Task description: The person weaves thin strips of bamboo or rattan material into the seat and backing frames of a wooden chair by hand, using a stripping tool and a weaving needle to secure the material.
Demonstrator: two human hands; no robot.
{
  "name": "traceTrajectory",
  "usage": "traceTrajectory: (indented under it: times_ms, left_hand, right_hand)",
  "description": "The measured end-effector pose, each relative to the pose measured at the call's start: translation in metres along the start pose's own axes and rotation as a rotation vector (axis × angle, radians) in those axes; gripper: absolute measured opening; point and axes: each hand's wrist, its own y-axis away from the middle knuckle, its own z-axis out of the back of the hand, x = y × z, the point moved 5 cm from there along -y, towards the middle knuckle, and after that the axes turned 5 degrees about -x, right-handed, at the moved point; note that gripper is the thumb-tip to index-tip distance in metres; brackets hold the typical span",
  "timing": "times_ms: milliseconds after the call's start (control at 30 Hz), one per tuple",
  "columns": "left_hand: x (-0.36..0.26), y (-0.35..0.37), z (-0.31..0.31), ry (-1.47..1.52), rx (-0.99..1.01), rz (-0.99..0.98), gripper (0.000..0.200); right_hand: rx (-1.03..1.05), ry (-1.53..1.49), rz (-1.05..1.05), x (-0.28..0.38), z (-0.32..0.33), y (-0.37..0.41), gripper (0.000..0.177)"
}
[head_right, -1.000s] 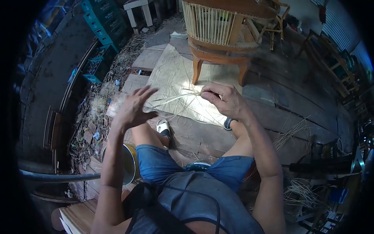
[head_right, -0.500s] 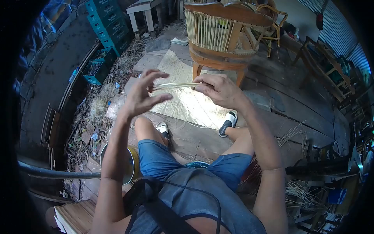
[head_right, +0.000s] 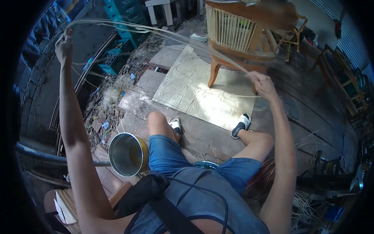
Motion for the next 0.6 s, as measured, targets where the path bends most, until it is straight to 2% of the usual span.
traceTrajectory:
  times_ms: [33,100,167,200,267,300,333,367,400,433,467,533,567,600]
  left_hand:
    - [-0.002,0.003,0.006,-0.016,-0.008,0.009,0.032]
    - [-0.058,0.023,0.008,0.19,0.153,-0.331,0.03]
    - [-0.121,0.066,0.009,0.243,0.44,-0.686,0.034]
    - [-0.176,0.101,0.037,0.183,0.497,-0.708,0.026]
    - [-0.236,0.129,0.064,0.131,0.574,-0.731,0.02]
    - [-0.247,0.132,0.062,0.148,0.575,-0.814,0.021]
    - [-0.255,0.135,0.06,0.168,0.576,-0.896,0.022]
    - [-0.26,0.137,0.058,0.184,0.572,-0.98,0.023]
    - [-0.258,0.142,0.06,0.183,0.574,-1.006,0.024]
    - [-0.256,0.146,0.062,0.182,0.576,-1.032,0.025]
    - [-0.246,0.144,0.077,0.588,0.517,-0.799,0.029]
    - [-0.231,0.156,0.099,0.942,0.42,-0.522,0.033]
    - [-0.233,0.174,0.102,1.153,0.596,-0.39,0.036]
    - [-0.233,0.183,0.093,1.188,0.769,-0.333,0.036]
  right_hand:
    - [0.013,-0.004,0.015,-0.008,-0.002,0.0,0.024]
    - [0.226,0.474,0.114,-0.012,-0.018,-0.007,0.031]
    - [-0.044,0.056,0.191,0.064,0.009,-0.044,0.039]
    - [-0.103,-0.099,0.203,0.131,0.022,-0.049,0.041]
    - [-0.094,-0.156,0.482,0.227,0.032,-0.055,0.039]
    - [-0.082,-0.184,0.62,0.275,0.037,-0.056,0.038]
    - [0.08,-0.161,0.573,0.305,0.035,-0.058,0.036]
    - [0.092,-0.166,0.565,0.344,0.043,-0.052,0.036]
    - [0.14,-0.038,0.249,0.37,0.045,-0.046,0.031]
    - [0.184,0.027,0.101,0.364,0.043,-0.056,0.028]
    - [0.234,0.1,-0.043,0.358,0.042,-0.064,0.026]
    - [0.193,0.017,0.123,0.36,0.047,-0.06,0.019]
    - [0.172,-0.051,0.209,0.363,0.052,-0.056,0.016]
    - [0.157,-0.116,0.279,0.366,0.058,-0.054,0.014]
